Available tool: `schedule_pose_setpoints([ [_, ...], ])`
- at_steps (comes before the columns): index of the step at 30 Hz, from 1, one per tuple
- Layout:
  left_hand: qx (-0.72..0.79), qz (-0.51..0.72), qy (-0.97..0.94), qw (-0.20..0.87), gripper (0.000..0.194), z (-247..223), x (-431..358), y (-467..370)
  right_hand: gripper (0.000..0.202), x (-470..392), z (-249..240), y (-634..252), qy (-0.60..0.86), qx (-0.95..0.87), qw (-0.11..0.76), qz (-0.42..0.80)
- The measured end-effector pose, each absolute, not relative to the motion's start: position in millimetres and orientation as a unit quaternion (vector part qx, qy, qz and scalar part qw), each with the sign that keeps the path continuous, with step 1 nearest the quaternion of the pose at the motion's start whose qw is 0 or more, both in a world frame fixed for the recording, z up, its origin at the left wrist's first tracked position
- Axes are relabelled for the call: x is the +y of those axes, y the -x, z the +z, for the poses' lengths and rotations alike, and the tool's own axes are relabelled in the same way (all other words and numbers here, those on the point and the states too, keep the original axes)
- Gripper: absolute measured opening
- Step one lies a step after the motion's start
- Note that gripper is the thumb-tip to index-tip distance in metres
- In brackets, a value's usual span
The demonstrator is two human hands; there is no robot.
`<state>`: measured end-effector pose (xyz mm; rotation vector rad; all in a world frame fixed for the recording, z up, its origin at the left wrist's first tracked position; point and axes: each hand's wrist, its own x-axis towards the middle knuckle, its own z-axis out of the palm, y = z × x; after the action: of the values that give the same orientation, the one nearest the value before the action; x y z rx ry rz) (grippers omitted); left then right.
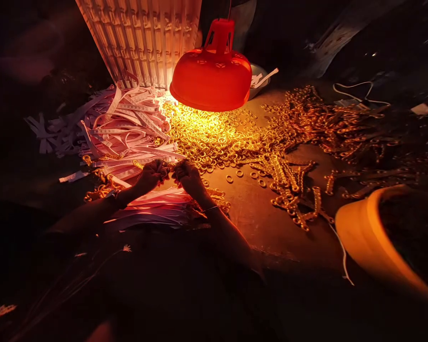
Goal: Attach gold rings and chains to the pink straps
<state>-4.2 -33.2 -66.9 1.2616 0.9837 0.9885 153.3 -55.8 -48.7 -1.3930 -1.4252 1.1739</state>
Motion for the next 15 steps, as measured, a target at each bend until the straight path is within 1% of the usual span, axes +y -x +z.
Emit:
schedule_pose_setpoints([
  [3,0.445,0.395,-0.594,0.542,0.009,-75,-32,7,0.041,-55,-51,-153,0.550,-0.581,0.405,0.443],
  [6,0.448,0.356,-0.638,0.516,0.010,-78,-31,9,0.034,-54,-52,-157,0.553,-0.617,0.388,0.404],
  [11,0.432,0.296,-0.644,0.559,0.013,-80,-18,5,0.021,-52,-52,-165,0.565,-0.652,0.336,0.379],
  [13,0.425,0.286,-0.625,0.589,0.014,-83,-11,2,0.013,-51,-53,-165,0.596,-0.662,0.324,0.318],
  [15,0.415,0.271,-0.606,0.622,0.014,-84,-6,0,0.009,-49,-55,-163,0.632,-0.674,0.310,0.226],
])
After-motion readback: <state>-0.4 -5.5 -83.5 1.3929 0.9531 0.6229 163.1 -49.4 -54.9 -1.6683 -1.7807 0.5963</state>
